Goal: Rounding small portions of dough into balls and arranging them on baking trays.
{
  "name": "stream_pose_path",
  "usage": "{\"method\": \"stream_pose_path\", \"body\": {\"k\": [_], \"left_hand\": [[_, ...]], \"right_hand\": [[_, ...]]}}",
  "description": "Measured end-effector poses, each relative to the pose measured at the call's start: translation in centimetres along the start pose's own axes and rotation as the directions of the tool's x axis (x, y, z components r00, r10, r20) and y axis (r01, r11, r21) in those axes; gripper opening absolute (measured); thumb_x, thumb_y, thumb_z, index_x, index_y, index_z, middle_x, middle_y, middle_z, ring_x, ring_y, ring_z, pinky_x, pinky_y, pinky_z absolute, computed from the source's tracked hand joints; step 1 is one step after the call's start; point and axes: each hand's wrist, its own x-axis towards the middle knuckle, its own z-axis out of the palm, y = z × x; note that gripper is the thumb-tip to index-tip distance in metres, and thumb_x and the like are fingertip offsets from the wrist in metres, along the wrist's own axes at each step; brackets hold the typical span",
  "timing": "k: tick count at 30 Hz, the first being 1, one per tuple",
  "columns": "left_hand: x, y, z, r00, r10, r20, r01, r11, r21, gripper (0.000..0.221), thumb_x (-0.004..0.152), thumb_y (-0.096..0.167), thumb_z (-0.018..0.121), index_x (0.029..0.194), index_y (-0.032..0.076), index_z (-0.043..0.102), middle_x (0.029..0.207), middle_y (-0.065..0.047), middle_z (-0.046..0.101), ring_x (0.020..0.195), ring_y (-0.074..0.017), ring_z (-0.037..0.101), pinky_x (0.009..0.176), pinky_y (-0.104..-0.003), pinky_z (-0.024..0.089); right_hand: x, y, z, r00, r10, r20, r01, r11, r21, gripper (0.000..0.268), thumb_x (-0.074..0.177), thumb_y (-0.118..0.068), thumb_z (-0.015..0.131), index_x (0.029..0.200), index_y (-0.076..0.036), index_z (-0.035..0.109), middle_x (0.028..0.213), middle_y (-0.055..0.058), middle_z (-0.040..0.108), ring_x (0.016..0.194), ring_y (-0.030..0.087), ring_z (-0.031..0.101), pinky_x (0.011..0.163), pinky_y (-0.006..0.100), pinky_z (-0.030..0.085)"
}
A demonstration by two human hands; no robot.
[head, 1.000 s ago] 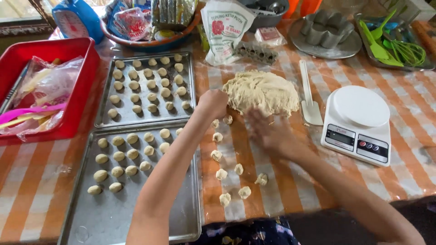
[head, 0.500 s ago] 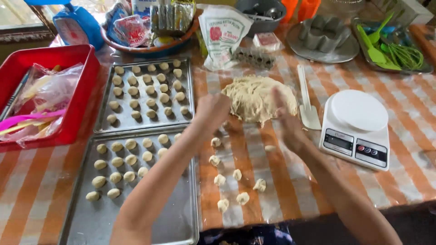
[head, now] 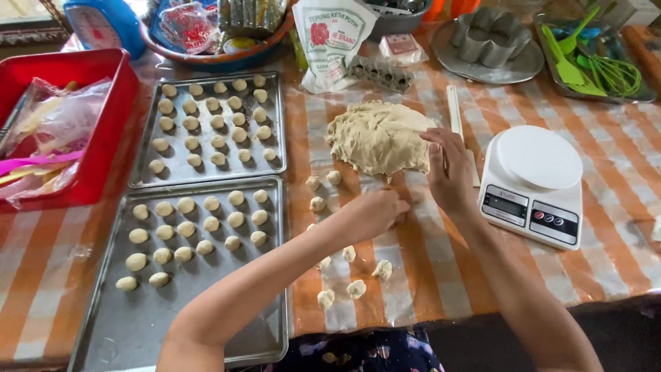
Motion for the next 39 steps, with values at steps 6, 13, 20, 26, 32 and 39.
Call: {"method": "stream_pose_path", "body": {"k": [6, 13, 20, 26, 32, 39], "left_hand": [[-0.5, -0.9, -4.4, 0.941, -0.281, 0.189, 0.257, 0.23, -0.939, 0.02, 0.104, 0.017, 0.046, 0.102, 0.012, 0.065, 0.077, -0.004, 0.077, 0.07, -0.0148, 0.077, 0.059, -0.026, 0.059], [-3.2, -1.1, -9.7, 0.943, -0.292, 0.158, 0.208, 0.149, -0.967, 0.02, 0.102, 0.015, 0.057, 0.102, 0.009, 0.075, 0.084, -0.002, 0.078, 0.078, -0.0117, 0.077, 0.07, -0.024, 0.06], [-14.0, -4.0, -17.0, 0.93, -0.365, 0.025, 0.194, 0.435, -0.879, 0.026, 0.099, 0.009, 0.052, 0.117, 0.009, 0.071, 0.104, -0.009, 0.077, 0.094, -0.02, 0.075, 0.085, -0.034, 0.062], [-24.6, -3.1, -19.2, 0.692, -0.658, 0.296, 0.677, 0.45, -0.583, 0.011, 0.098, 0.025, 0.065, 0.096, 0.015, 0.069, 0.076, 0.002, 0.066, 0.06, -0.0108, 0.057, 0.058, -0.026, 0.043], [-31.4, -1.0, -15.2, 0.445, -0.783, 0.435, 0.896, 0.384, -0.225, 0.03, 0.102, 0.029, 0.049, 0.126, 0.023, 0.066, 0.119, 0.005, 0.069, 0.097, -0.0207, 0.075, 0.083, -0.038, 0.053], [-33.2, 0.1, -11.5, 0.423, -0.869, 0.258, 0.905, 0.419, -0.073, 0.021, 0.094, 0.026, 0.065, 0.113, 0.018, 0.07, 0.114, 0.008, 0.073, 0.114, -0.0145, 0.064, 0.08, -0.039, 0.059]], "right_hand": [[0.1, -0.3, -0.4, 1.0, -0.017, -0.025, 0.019, 0.997, 0.069, 0.033, 0.113, -0.02, 0.043, 0.124, -0.002, 0.068, 0.121, 0.014, 0.06, 0.122, 0.041, 0.058, 0.103, 0.048, 0.046], [0.1, -0.7, -0.6, 1.0, -0.009, 0.021, 0.008, 0.997, 0.076, 0.033, 0.115, -0.019, 0.041, 0.122, -0.001, 0.068, 0.119, 0.017, 0.062, 0.116, 0.041, 0.06, 0.097, 0.049, 0.047], [0.0, -0.3, -0.3, 0.995, -0.099, 0.031, 0.1, 0.994, -0.046, 0.042, 0.118, -0.026, 0.038, 0.123, 0.001, 0.069, 0.119, 0.018, 0.066, 0.116, 0.036, 0.062, 0.099, 0.045, 0.047], [-0.2, -1.5, -0.8, 0.995, -0.083, 0.061, 0.088, 0.993, -0.075, 0.045, 0.118, -0.026, 0.036, 0.125, 0.006, 0.067, 0.121, 0.02, 0.067, 0.119, 0.034, 0.06, 0.099, 0.044, 0.047], [-0.1, -2.1, -0.9, 0.995, -0.054, 0.087, 0.06, 0.996, -0.069, 0.043, 0.118, -0.025, 0.036, 0.126, 0.006, 0.066, 0.122, 0.02, 0.066, 0.118, 0.034, 0.06, 0.097, 0.044, 0.047], [-0.2, -2.2, -0.8, 0.995, -0.061, 0.085, 0.065, 0.997, -0.047, 0.034, 0.116, -0.014, 0.039, 0.127, 0.007, 0.065, 0.121, 0.021, 0.066, 0.119, 0.035, 0.059, 0.1, 0.044, 0.047]]}}
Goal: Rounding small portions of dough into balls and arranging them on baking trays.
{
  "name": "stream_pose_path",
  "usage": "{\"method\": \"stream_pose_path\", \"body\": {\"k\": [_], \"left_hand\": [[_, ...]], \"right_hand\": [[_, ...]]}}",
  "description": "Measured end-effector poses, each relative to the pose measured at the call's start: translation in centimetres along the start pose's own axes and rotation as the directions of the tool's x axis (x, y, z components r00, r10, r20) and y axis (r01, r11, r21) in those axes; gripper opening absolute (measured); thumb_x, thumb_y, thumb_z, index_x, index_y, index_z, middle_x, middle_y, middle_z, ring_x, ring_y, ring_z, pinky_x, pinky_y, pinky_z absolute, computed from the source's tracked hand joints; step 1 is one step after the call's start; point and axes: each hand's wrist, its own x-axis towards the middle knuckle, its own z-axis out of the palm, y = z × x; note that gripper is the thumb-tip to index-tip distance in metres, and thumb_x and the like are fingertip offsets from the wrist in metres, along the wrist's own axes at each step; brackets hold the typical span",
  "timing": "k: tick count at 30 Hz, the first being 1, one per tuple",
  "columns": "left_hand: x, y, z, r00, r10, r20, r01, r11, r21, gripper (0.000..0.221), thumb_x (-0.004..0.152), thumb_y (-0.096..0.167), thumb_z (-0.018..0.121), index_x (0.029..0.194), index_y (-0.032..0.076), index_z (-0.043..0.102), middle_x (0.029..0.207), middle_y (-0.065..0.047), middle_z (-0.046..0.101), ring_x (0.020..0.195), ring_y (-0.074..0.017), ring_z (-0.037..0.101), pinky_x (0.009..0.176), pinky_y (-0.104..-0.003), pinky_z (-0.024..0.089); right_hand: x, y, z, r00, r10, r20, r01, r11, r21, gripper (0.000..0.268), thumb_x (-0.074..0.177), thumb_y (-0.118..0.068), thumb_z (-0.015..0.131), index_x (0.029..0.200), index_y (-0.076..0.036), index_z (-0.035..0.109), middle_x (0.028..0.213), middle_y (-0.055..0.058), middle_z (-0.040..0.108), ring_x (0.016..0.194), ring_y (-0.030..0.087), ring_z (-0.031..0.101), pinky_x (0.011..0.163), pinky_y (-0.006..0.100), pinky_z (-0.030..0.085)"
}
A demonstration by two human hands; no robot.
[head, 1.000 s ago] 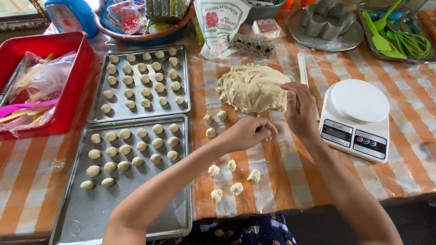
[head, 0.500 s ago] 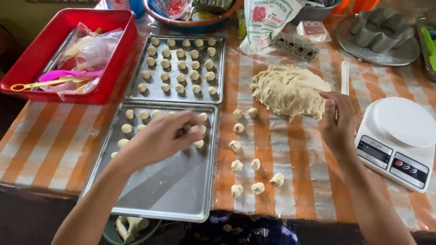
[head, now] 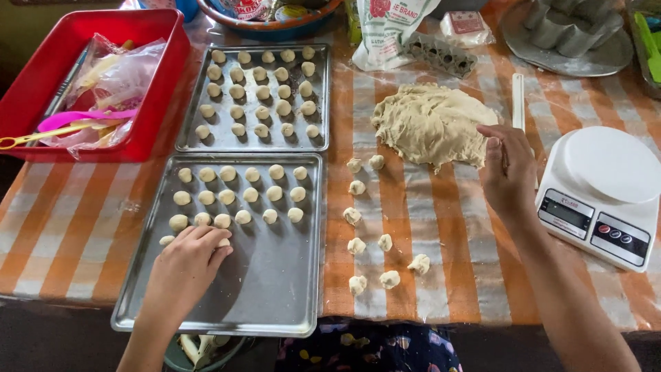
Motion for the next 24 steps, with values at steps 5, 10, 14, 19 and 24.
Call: {"method": "stream_pose_path", "body": {"k": [5, 10, 14, 19, 24], "left_hand": [[0.2, 1.4, -1.2, 0.998, 0.045, -0.053, -0.046, 0.999, -0.015, 0.035, 0.087, 0.034, 0.074, 0.119, 0.022, 0.071, 0.12, 0.006, 0.069, 0.116, -0.0158, 0.065, 0.075, -0.041, 0.06], [4.7, 8.4, -1.5, 0.858, 0.397, -0.327, -0.465, 0.87, -0.164, 0.029, 0.092, 0.023, 0.07, 0.12, 0.012, 0.071, 0.114, -0.007, 0.075, 0.101, -0.019, 0.07, 0.087, -0.034, 0.061], [12.4, 14.7, 2.5, 0.734, 0.597, -0.323, -0.66, 0.739, -0.134, 0.027, 0.088, 0.013, 0.068, 0.114, 0.02, 0.073, 0.107, 0.001, 0.069, 0.103, -0.0253, 0.07, 0.077, -0.036, 0.06], [19.6, 18.7, 7.2, 0.728, 0.66, -0.185, -0.67, 0.742, 0.011, 0.032, 0.08, 0.007, 0.073, 0.111, 0.01, 0.066, 0.109, -0.007, 0.065, 0.1, -0.0331, 0.066, 0.068, -0.044, 0.062], [24.0, 20.3, 12.7, 0.781, 0.614, -0.111, -0.59, 0.785, 0.189, 0.03, 0.069, 0.007, 0.079, 0.096, 0.008, 0.067, 0.091, -0.01, 0.068, 0.087, -0.034, 0.072, 0.061, -0.044, 0.061]], "right_hand": [[0.2, 0.3, 0.2, 0.999, -0.037, -0.02, 0.036, 0.999, -0.016, 0.034, 0.115, -0.013, 0.039, 0.123, 0.007, 0.066, 0.119, 0.021, 0.067, 0.114, 0.034, 0.062, 0.096, 0.043, 0.049], [-0.2, 1.5, 1.2, 0.997, -0.067, -0.029, 0.066, 0.997, -0.039, 0.021, 0.109, -0.008, 0.053, 0.115, 0.002, 0.071, 0.114, 0.016, 0.072, 0.109, 0.03, 0.068, 0.093, 0.04, 0.053], [-0.3, 1.3, 1.7, 0.996, -0.069, -0.054, 0.069, 0.998, 0.005, 0.018, 0.098, 0.001, 0.067, 0.107, -0.01, 0.077, 0.089, 0.006, 0.071, 0.089, 0.028, 0.07, 0.086, 0.038, 0.054], [-0.1, 0.7, 1.5, 0.997, -0.066, -0.051, 0.07, 0.994, 0.078, 0.02, 0.095, 0.005, 0.067, 0.102, -0.01, 0.077, 0.078, 0.003, 0.07, 0.079, 0.024, 0.071, 0.08, 0.035, 0.056], [0.0, -0.2, 1.0, 0.999, -0.049, -0.019, 0.05, 0.994, 0.099, 0.02, 0.094, 0.007, 0.068, 0.104, -0.006, 0.077, 0.081, 0.008, 0.071, 0.081, 0.029, 0.071, 0.079, 0.039, 0.057]]}}
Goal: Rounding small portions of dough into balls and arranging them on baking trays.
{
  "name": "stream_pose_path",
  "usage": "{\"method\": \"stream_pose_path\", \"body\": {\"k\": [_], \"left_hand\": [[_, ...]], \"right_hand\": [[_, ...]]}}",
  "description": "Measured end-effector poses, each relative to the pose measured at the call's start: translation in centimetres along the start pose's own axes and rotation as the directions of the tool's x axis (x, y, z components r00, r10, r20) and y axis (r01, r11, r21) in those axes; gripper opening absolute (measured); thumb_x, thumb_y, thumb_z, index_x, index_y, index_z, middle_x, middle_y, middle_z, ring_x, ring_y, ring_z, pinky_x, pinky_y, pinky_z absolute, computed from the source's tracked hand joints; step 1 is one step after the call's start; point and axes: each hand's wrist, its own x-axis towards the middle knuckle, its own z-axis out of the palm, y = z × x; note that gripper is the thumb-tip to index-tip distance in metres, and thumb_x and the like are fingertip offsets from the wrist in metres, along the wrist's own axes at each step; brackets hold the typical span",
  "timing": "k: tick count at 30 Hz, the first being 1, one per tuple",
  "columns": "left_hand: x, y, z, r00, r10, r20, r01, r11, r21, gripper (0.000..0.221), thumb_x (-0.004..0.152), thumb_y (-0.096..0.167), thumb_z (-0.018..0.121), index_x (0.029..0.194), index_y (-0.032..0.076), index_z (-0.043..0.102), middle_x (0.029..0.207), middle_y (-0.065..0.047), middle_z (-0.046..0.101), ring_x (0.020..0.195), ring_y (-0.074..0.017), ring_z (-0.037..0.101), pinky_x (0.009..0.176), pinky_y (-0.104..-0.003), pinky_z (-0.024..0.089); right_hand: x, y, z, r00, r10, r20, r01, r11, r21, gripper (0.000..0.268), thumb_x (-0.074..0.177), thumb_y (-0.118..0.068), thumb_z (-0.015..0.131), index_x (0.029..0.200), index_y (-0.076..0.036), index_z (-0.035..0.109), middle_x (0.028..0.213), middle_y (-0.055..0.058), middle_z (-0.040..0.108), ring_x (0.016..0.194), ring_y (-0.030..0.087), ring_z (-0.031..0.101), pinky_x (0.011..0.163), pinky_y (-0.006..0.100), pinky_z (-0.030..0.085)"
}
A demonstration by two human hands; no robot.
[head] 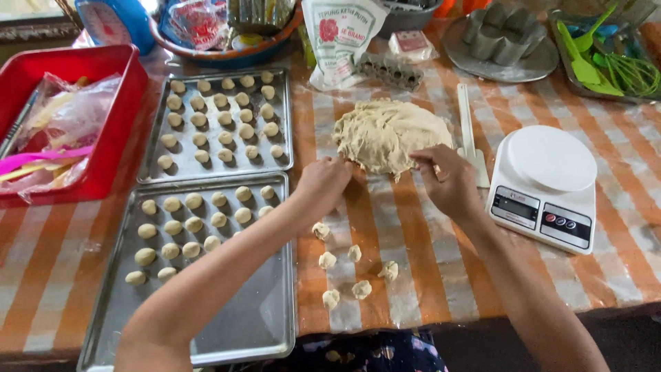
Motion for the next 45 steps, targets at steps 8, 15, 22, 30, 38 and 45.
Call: {"method": "stream_pose_path", "body": {"k": [8, 15, 22, 30, 38, 45], "left_hand": [[1.6, 4.3, -7.8, 0.999, 0.001, -0.032, -0.013, 0.919, -0.393, 0.028, 0.084, 0.008, 0.065, 0.112, 0.007, 0.062, 0.099, -0.016, 0.07, 0.095, -0.0424, 0.071, 0.078, -0.054, 0.059], [-1.8, 5.1, -11.5, 0.994, 0.006, -0.107, -0.096, 0.496, -0.863, 0.031, 0.087, 0.007, 0.07, 0.116, 0.006, 0.06, 0.109, -0.021, 0.074, 0.108, -0.0384, 0.072, 0.088, -0.049, 0.06], [-15.3, 6.7, -12.4, 0.987, 0.103, -0.125, -0.148, 0.886, -0.438, 0.025, 0.098, 0.025, 0.058, 0.116, 0.009, 0.064, 0.113, -0.015, 0.069, 0.101, -0.0383, 0.069, 0.074, -0.049, 0.058], [-18.5, 3.5, -13.0, 0.99, 0.052, -0.131, -0.082, 0.967, -0.24, 0.024, 0.098, 0.021, 0.058, 0.117, 0.009, 0.067, 0.112, -0.012, 0.069, 0.113, -0.0346, 0.066, 0.085, -0.042, 0.056], [-2.4, -4.7, -3.1, 0.973, -0.03, -0.229, -0.028, 0.968, -0.25, 0.02, 0.092, 0.019, 0.057, 0.108, 0.012, 0.068, 0.099, -0.009, 0.07, 0.092, -0.0376, 0.071, 0.065, -0.045, 0.061], [3.1, -4.3, -1.8, 0.921, -0.209, 0.328, 0.286, 0.936, -0.206, 0.037, 0.087, 0.041, 0.063, 0.092, 0.009, 0.082, 0.09, -0.012, 0.077, 0.085, -0.0403, 0.076, 0.073, -0.051, 0.062]], "right_hand": [[-0.7, -1.2, 0.9, 0.9, 0.272, 0.341, -0.367, 0.894, 0.257, 0.032, 0.095, -0.007, 0.064, 0.127, -0.006, 0.066, 0.113, 0.018, 0.068, 0.108, 0.034, 0.068, 0.091, 0.046, 0.056], [-0.4, -2.5, 0.1, 0.695, 0.438, 0.57, -0.698, 0.602, 0.389, 0.032, 0.095, -0.012, 0.068, 0.123, 0.003, 0.062, 0.11, 0.013, 0.07, 0.106, 0.02, 0.068, 0.093, 0.043, 0.056], [-1.7, -4.0, -1.0, 0.608, 0.316, 0.728, -0.127, 0.944, -0.305, 0.03, 0.087, -0.012, 0.059, 0.115, -0.009, 0.069, 0.11, 0.017, 0.064, 0.109, 0.036, 0.063, 0.089, 0.046, 0.057], [-5.1, -1.0, 1.1, 0.696, 0.215, 0.685, 0.031, 0.944, -0.329, 0.059, 0.102, -0.041, 0.037, 0.158, -0.022, 0.033, 0.161, 0.017, 0.034, 0.144, 0.036, 0.037, 0.117, 0.046, 0.032], [-5.4, -1.0, -0.4, 0.667, 0.3, 0.682, 0.056, 0.893, -0.447, 0.046, 0.102, -0.045, 0.027, 0.134, -0.013, 0.04, 0.166, 0.008, 0.023, 0.149, 0.028, 0.025, 0.115, 0.065, 0.014], [-6.5, -1.7, 2.3, 0.702, 0.004, 0.712, 0.387, 0.837, -0.387, 0.064, 0.102, -0.04, 0.032, 0.161, -0.013, 0.028, 0.161, 0.017, 0.035, 0.146, 0.035, 0.035, 0.11, 0.057, 0.031]]}}
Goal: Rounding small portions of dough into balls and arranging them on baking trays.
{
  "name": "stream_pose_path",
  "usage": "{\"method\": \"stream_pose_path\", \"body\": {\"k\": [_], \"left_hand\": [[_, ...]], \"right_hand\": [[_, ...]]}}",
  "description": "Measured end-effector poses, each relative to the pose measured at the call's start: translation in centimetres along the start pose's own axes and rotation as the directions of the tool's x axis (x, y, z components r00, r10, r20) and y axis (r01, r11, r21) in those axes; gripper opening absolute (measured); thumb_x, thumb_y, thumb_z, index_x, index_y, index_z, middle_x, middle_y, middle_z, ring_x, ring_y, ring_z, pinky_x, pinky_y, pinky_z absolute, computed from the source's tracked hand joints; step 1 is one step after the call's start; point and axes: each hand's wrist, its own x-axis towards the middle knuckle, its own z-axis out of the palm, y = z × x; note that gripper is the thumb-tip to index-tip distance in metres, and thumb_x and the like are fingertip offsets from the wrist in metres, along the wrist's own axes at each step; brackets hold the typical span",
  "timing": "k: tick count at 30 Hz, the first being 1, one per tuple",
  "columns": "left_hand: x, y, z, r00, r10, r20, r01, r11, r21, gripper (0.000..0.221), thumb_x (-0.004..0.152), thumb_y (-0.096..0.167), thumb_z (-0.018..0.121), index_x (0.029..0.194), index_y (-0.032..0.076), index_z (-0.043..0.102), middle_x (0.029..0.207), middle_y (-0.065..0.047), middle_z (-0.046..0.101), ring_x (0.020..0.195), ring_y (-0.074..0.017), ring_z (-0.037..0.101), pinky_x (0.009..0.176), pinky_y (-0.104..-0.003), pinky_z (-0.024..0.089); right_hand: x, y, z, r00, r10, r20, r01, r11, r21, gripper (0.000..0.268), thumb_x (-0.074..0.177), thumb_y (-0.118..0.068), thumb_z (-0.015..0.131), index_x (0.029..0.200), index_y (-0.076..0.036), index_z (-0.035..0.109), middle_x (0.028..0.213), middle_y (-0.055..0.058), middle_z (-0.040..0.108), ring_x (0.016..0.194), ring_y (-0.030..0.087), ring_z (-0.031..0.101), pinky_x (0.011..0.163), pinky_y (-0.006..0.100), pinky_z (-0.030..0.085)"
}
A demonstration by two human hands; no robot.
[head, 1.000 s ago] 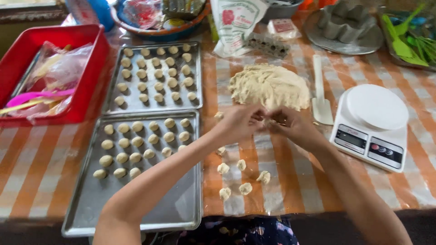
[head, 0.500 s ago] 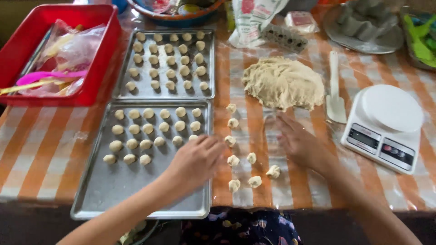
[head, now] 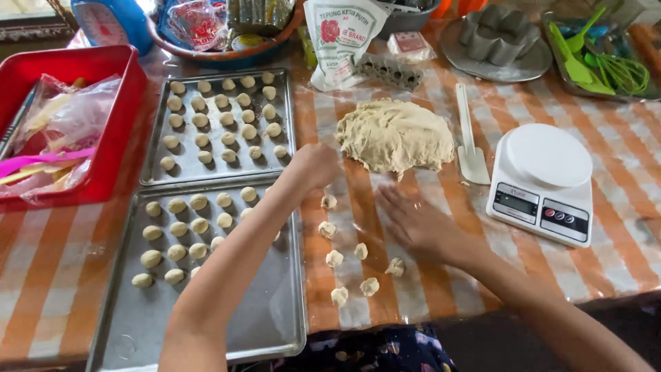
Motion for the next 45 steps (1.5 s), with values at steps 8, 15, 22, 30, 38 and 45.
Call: {"method": "stream_pose_path", "body": {"k": [8, 15, 22, 30, 38, 45], "left_hand": [[0.8, -1.1, 2.0, 0.998, 0.017, -0.061, -0.012, 0.998, 0.066, 0.034, 0.089, 0.032, 0.066, 0.099, 0.003, 0.081, 0.097, -0.017, 0.077, 0.088, -0.0402, 0.076, 0.076, -0.05, 0.063], [0.1, -1.4, -1.9, 0.999, 0.014, -0.04, -0.011, 0.997, 0.074, 0.035, 0.086, 0.027, 0.063, 0.104, 0.002, 0.08, 0.101, -0.019, 0.076, 0.092, -0.0423, 0.075, 0.08, -0.05, 0.062], [1.4, -1.2, -0.8, 0.997, 0.006, -0.072, -0.001, 0.998, 0.057, 0.031, 0.086, 0.021, 0.063, 0.103, 0.001, 0.079, 0.1, -0.02, 0.075, 0.093, -0.0412, 0.075, 0.078, -0.048, 0.064], [0.3, -0.6, -1.9, 0.997, -0.065, -0.051, 0.062, 0.996, -0.058, 0.028, 0.083, 0.026, 0.07, 0.098, 0.005, 0.08, 0.094, -0.017, 0.076, 0.086, -0.0392, 0.076, 0.071, -0.046, 0.064], [0.1, -1.4, -0.7, 0.991, 0.027, -0.131, -0.032, 0.999, -0.038, 0.025, 0.085, 0.02, 0.069, 0.095, -0.001, 0.079, 0.09, -0.02, 0.075, 0.081, -0.04, 0.076, 0.07, -0.047, 0.063], [0.8, -1.4, 0.0, 0.986, 0.03, -0.162, -0.026, 0.999, 0.027, 0.025, 0.08, 0.019, 0.069, 0.093, 0.001, 0.081, 0.086, -0.018, 0.075, 0.082, -0.0399, 0.076, 0.069, -0.047, 0.063]], "right_hand": [[1.5, 1.9, 0.4, 0.981, 0.184, -0.057, -0.19, 0.975, -0.115, 0.075, 0.103, -0.06, 0.026, 0.162, -0.012, 0.023, 0.167, 0.015, 0.022, 0.15, 0.033, 0.028, 0.112, 0.071, 0.016], [-1.7, 2.8, -1.3, 0.931, 0.324, 0.167, -0.326, 0.945, -0.014, 0.073, 0.099, -0.056, 0.017, 0.163, -0.023, 0.006, 0.17, 0.007, 0.007, 0.154, 0.024, 0.01, 0.114, 0.07, 0.005], [2.1, 0.0, 0.8, 0.957, -0.05, -0.285, -0.022, 0.969, -0.244, 0.068, 0.1, -0.041, 0.032, 0.154, 0.0, 0.036, 0.156, 0.027, 0.039, 0.144, 0.041, 0.039, 0.095, 0.076, 0.037], [3.3, 1.5, -3.2, 0.907, 0.36, 0.219, -0.352, 0.933, -0.077, 0.067, 0.103, -0.054, 0.015, 0.162, -0.023, 0.014, 0.17, 0.003, 0.011, 0.155, 0.018, 0.013, 0.114, 0.072, 0.01], [-0.1, 0.0, -2.4, 0.942, 0.16, 0.295, -0.16, 0.987, -0.025, 0.062, 0.103, -0.046, 0.011, 0.162, -0.028, 0.013, 0.17, -0.002, 0.007, 0.154, 0.019, 0.01, 0.115, 0.07, 0.005], [4.4, 1.4, 2.0, 0.988, 0.152, -0.02, -0.153, 0.987, -0.047, 0.064, 0.104, -0.044, 0.026, 0.158, -0.01, 0.028, 0.164, 0.018, 0.026, 0.148, 0.034, 0.031, 0.113, 0.075, 0.011]]}}
